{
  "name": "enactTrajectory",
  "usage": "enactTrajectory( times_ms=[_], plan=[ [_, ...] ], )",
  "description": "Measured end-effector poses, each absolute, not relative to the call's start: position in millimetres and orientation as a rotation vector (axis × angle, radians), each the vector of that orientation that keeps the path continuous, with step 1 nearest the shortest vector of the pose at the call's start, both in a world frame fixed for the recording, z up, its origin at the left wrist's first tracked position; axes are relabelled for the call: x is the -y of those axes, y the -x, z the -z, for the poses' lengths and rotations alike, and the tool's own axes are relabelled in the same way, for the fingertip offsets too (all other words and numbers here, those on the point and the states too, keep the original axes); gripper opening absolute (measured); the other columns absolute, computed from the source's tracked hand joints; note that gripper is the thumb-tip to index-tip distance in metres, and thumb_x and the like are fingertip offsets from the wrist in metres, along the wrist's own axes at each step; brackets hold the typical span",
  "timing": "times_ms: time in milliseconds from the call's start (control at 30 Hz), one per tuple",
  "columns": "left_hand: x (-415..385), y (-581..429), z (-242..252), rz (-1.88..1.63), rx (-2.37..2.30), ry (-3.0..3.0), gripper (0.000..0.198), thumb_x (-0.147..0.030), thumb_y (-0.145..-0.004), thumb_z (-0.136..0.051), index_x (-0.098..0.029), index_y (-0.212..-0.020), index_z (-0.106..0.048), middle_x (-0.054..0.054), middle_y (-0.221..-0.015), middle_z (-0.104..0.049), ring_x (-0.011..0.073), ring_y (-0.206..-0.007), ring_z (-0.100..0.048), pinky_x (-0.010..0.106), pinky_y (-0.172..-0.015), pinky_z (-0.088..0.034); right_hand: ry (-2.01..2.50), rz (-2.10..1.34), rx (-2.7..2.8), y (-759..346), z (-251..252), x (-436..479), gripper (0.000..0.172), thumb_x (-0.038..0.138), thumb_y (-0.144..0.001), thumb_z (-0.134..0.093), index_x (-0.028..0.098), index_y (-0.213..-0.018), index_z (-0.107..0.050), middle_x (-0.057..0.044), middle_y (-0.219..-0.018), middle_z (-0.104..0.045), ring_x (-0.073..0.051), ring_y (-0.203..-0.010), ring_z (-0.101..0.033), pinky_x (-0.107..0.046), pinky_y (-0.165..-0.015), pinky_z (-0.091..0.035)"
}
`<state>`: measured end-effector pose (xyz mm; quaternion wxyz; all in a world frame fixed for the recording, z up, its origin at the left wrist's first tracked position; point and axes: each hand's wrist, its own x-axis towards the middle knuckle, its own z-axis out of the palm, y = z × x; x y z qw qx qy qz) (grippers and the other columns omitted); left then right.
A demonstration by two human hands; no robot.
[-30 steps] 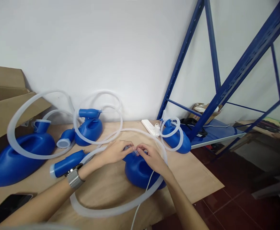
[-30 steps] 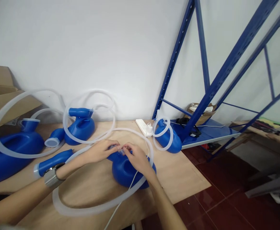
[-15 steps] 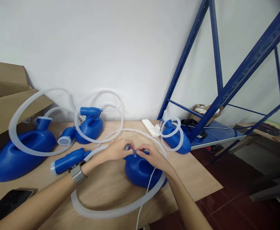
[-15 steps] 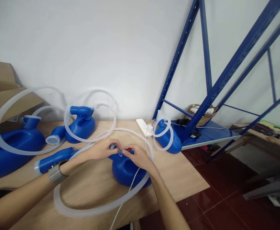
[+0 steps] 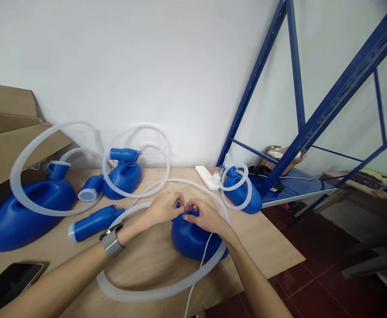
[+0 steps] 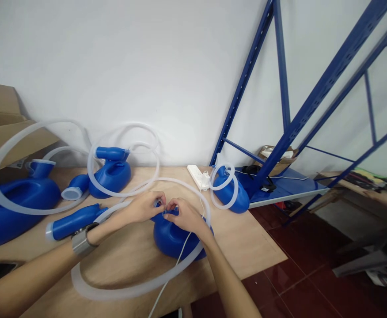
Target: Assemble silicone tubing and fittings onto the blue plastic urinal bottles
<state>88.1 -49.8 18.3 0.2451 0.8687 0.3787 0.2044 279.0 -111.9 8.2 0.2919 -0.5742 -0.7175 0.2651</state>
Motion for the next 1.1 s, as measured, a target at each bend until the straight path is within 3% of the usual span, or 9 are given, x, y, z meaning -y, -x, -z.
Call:
enactTrajectory(
  times_ms=[233,367,433,533,633,767,833,967,1100],
  plan=[
    [49.2,-93.1,-10.4,-0.632,-1.051,-2.361,0.013,-0.014,-0.077,-0.06,-0.02,-0.083,-0.07,0.003,-0.081,-0.076,0.019,-0.073,-0.068,0.028,-0.065,-0.046,1.503,-0.873,1.874,-279.5,-4.8,108.2,0.013,0.028,-0.081,-0.071,0.022,-0.075,-0.06,0.004,-0.071,-0.059,-0.014,-0.062,-0.052,-0.026,-0.06,-0.042],
    [50.0,-95.1,-6.1,-0.647,-1.04,-2.406,0.012,-0.014,-0.078,-0.061,-0.019,-0.084,-0.07,0.003,-0.077,-0.076,0.0192,-0.069,-0.067,0.029,-0.064,-0.046,1.456,-0.884,1.836,-280.0,-1.0,109.7,0.017,0.029,-0.082,-0.069,0.022,-0.073,-0.056,0.004,-0.07,-0.055,-0.013,-0.059,-0.051,-0.024,-0.054,-0.041],
    [52.8,-92.2,-8.5,-0.645,-1.003,-2.441,0.013,-0.017,-0.081,-0.062,-0.019,-0.09,-0.071,0.005,-0.083,-0.077,0.0212,-0.075,-0.07,0.031,-0.07,-0.049,1.494,-0.842,1.827,-280.0,1.6,109.9,0.019,0.032,-0.082,-0.07,0.022,-0.074,-0.057,0.004,-0.07,-0.054,-0.012,-0.058,-0.05,-0.023,-0.052,-0.041],
    [60.4,-75.8,-20.0,-0.678,-0.897,-2.525,0.024,-0.028,-0.087,-0.068,-0.02,-0.109,-0.072,0.009,-0.115,-0.078,0.0266,-0.108,-0.07,0.038,-0.097,-0.05,1.573,-0.807,1.81,-279.3,2.4,109.2,0.024,0.042,-0.082,-0.073,0.022,-0.078,-0.06,0.004,-0.071,-0.053,-0.012,-0.055,-0.05,-0.025,-0.053,-0.043],
    [69.4,-37.8,-35.2,-0.859,-0.893,-2.67,0.034,-0.041,-0.098,-0.059,-0.021,-0.123,-0.069,0.011,-0.137,-0.069,0.0304,-0.131,-0.059,0.046,-0.116,-0.038,1.523,-0.676,1.827,-283.7,-6.2,113.8,0.026,0.046,-0.082,-0.075,0.022,-0.086,-0.065,0.0,-0.081,-0.062,-0.019,-0.073,-0.063,-0.033,-0.07,-0.054],
    [80.6,43.0,-36.8,-0.906,-1.246,-2.597,0.044,-0.055,-0.1,-0.049,-0.021,-0.117,-0.071,0.01,-0.122,-0.076,0.0301,-0.111,-0.07,0.039,-0.1,-0.052,1.362,-0.396,1.66,-315.0,-19.3,141.9,0.032,0.052,-0.09,-0.067,0.025,-0.105,-0.07,-0.008,-0.117,-0.07,-0.028,-0.116,-0.064,-0.043,-0.107,-0.048],
    [85.1,87.8,-20.7,-0.782,-1.348,-2.509,0.046,-0.059,-0.1,-0.047,-0.024,-0.117,-0.072,0.007,-0.121,-0.077,0.0288,-0.109,-0.071,0.035,-0.094,-0.055,1.422,-0.334,1.392,-339.4,-13.1,163.3,0.04,0.06,-0.093,-0.061,0.026,-0.113,-0.069,-0.009,-0.126,-0.069,-0.03,-0.122,-0.063,-0.045,-0.11,-0.047],
    [85.1,160.3,38.8,-0.704,-1.658,-2.466,0.055,-0.065,-0.096,-0.047,-0.029,-0.133,-0.067,0.006,-0.141,-0.068,0.0339,-0.125,-0.066,0.043,-0.103,-0.055,1.651,-0.555,1.179,-372.7,29.6,201.6,0.063,0.074,-0.092,-0.051,0.026,-0.132,-0.063,-0.012,-0.137,-0.067,-0.035,-0.135,-0.057,-0.053,-0.115,-0.046],
    [76.0,182.8,88.2,-0.798,-1.603,-2.561,0.053,-0.054,-0.1,-0.039,-0.023,-0.134,-0.067,0.01,-0.144,-0.065,0.0345,-0.131,-0.061,0.049,-0.114,-0.048,1.651,-0.61,1.374,-367.9,65.7,215.5,0.069,0.073,-0.092,-0.054,0.025,-0.14,-0.059,-0.013,-0.149,-0.057,-0.034,-0.143,-0.05,-0.051,-0.121,-0.043]
  ],
)
